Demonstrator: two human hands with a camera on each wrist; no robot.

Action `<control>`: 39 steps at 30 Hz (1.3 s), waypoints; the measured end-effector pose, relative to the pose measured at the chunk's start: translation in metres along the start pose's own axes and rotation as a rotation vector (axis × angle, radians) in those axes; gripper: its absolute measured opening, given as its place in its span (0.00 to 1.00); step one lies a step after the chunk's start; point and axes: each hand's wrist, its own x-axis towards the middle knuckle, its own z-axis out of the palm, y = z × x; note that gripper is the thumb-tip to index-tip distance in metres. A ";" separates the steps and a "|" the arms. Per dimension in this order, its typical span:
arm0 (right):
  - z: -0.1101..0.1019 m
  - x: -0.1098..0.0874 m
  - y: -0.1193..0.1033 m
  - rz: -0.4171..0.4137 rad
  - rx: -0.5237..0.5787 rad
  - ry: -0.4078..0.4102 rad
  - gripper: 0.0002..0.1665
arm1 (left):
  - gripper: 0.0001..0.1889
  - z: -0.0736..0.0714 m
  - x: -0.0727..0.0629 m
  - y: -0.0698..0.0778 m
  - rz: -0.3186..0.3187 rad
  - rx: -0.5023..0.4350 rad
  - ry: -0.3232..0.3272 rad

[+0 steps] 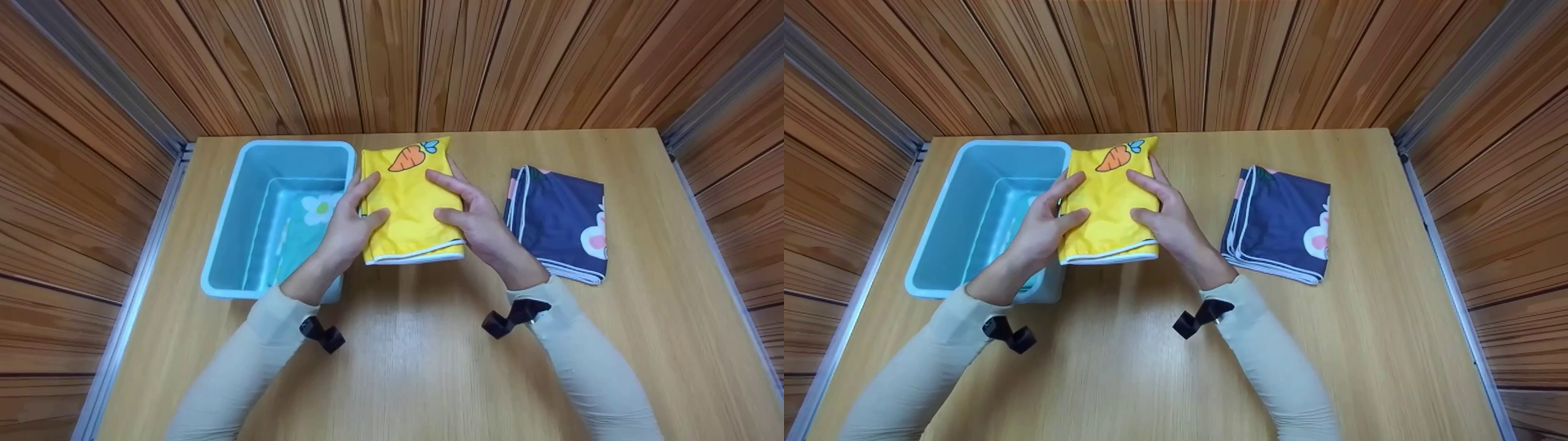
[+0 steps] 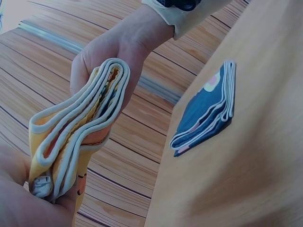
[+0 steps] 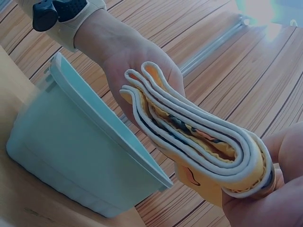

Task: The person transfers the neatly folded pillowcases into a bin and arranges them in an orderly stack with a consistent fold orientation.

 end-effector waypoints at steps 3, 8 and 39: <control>0.002 0.001 0.001 0.006 0.009 -0.006 0.37 | 0.34 -0.003 -0.001 0.000 -0.005 0.004 0.003; 0.005 0.003 0.002 0.042 -0.007 -0.005 0.37 | 0.34 -0.007 -0.003 0.001 -0.024 0.006 0.015; 0.035 0.011 0.016 0.048 -0.127 -0.046 0.36 | 0.36 -0.043 -0.020 -0.009 -0.032 -0.040 0.002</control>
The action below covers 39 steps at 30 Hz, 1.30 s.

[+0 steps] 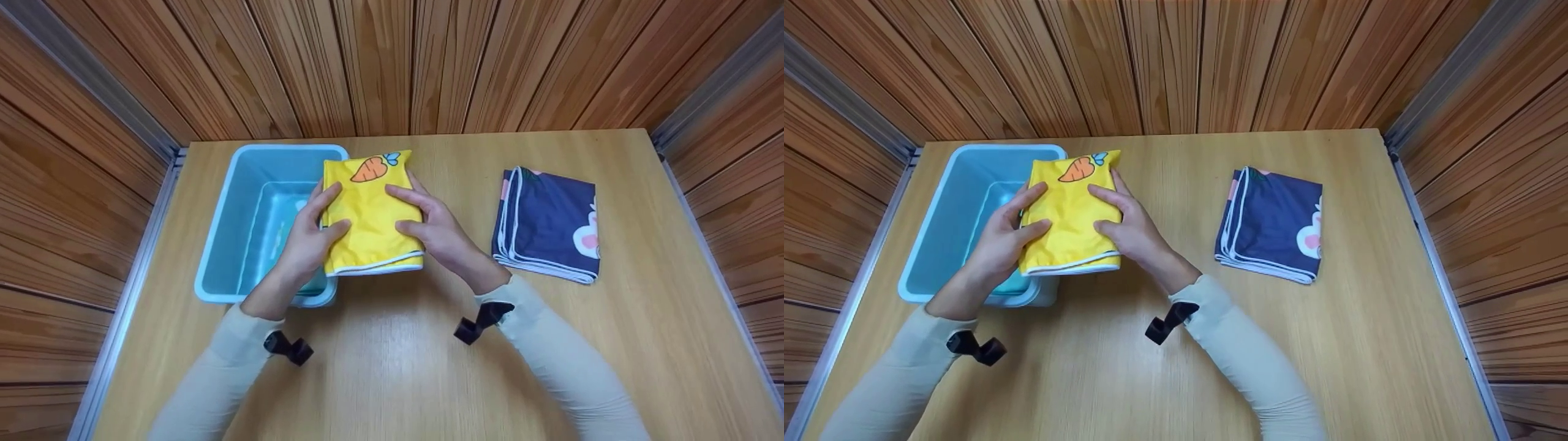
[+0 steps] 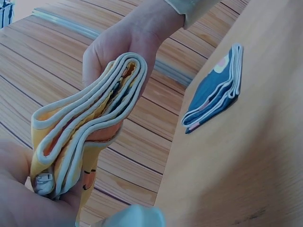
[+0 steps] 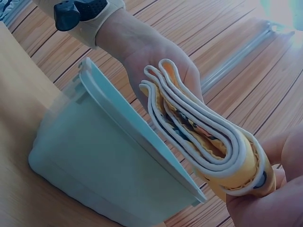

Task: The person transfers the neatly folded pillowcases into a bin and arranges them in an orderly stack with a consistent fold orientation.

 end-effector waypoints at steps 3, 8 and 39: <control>0.004 0.001 0.001 0.005 0.011 -0.006 0.35 | 0.36 -0.004 -0.002 0.000 -0.011 0.007 0.005; 0.010 0.003 0.000 0.023 0.031 -0.004 0.36 | 0.35 -0.009 -0.002 0.000 -0.019 0.022 0.011; 0.054 0.019 0.007 0.013 -0.003 -0.073 0.35 | 0.34 -0.062 -0.020 -0.003 -0.038 0.076 0.041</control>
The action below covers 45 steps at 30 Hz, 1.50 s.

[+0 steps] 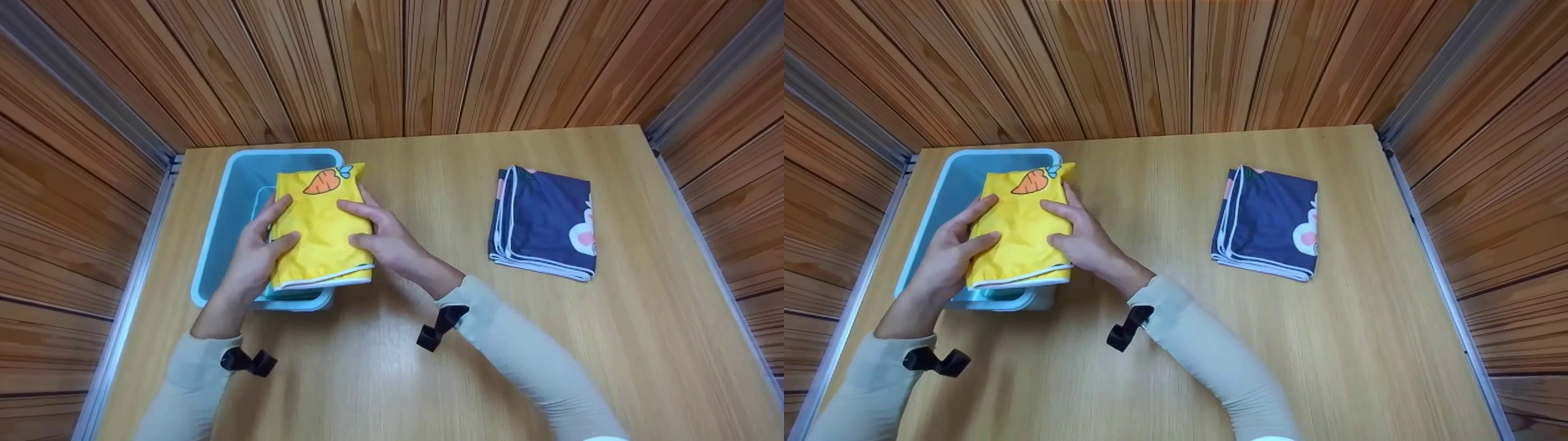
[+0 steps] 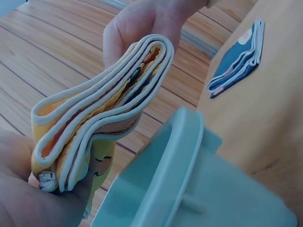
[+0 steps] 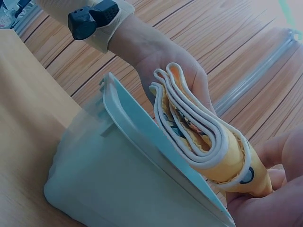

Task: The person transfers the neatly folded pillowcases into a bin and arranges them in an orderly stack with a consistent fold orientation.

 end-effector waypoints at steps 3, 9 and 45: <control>0.005 0.002 0.001 -0.005 0.001 -0.015 0.35 | 0.34 -0.006 -0.001 -0.001 0.009 -0.004 0.002; 0.012 0.005 0.002 -0.016 0.009 -0.041 0.36 | 0.34 -0.016 -0.003 -0.002 0.015 0.009 0.019; 0.041 0.028 -0.006 0.091 -0.030 -0.064 0.33 | 0.34 -0.063 0.003 -0.004 -0.081 -0.121 -0.041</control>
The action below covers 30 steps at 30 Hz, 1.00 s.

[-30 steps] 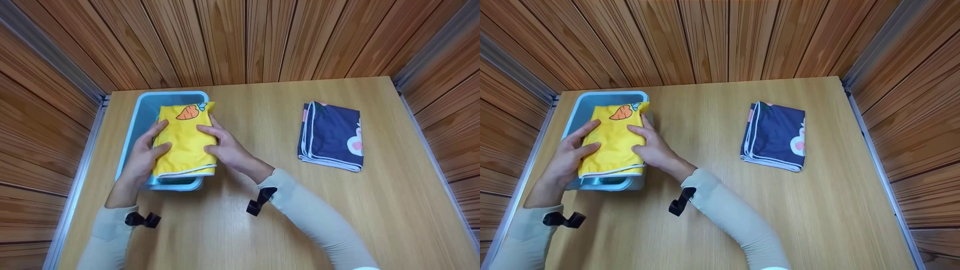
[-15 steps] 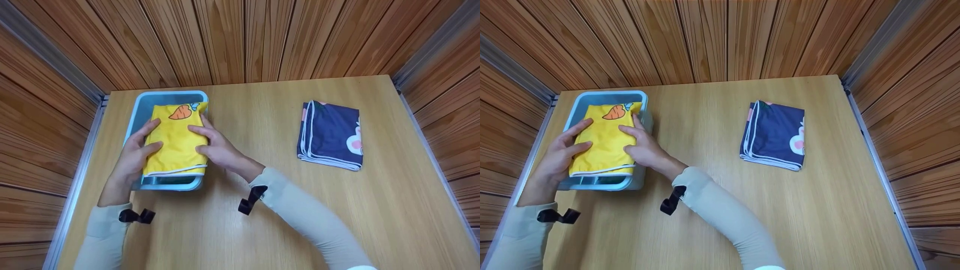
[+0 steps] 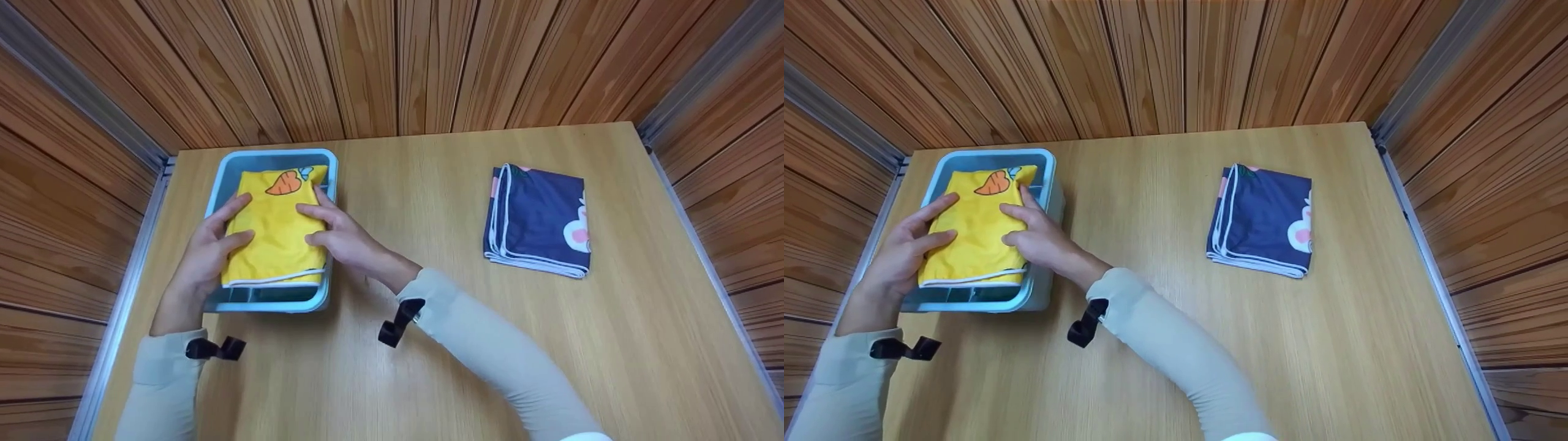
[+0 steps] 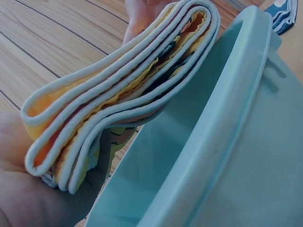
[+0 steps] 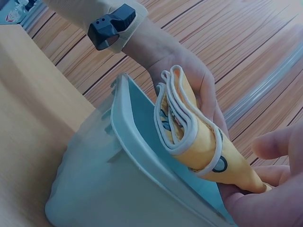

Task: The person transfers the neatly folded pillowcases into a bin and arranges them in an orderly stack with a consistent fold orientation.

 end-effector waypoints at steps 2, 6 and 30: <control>0.001 0.001 -0.001 0.005 -0.003 -0.005 0.33 | 0.34 -0.002 -0.001 0.001 -0.014 -0.004 0.003; 0.003 0.003 -0.001 0.009 0.004 -0.023 0.33 | 0.34 -0.005 -0.002 0.001 -0.026 -0.022 0.004; 0.007 0.006 0.002 0.046 -0.027 -0.041 0.32 | 0.33 -0.013 -0.002 -0.003 -0.027 -0.010 0.009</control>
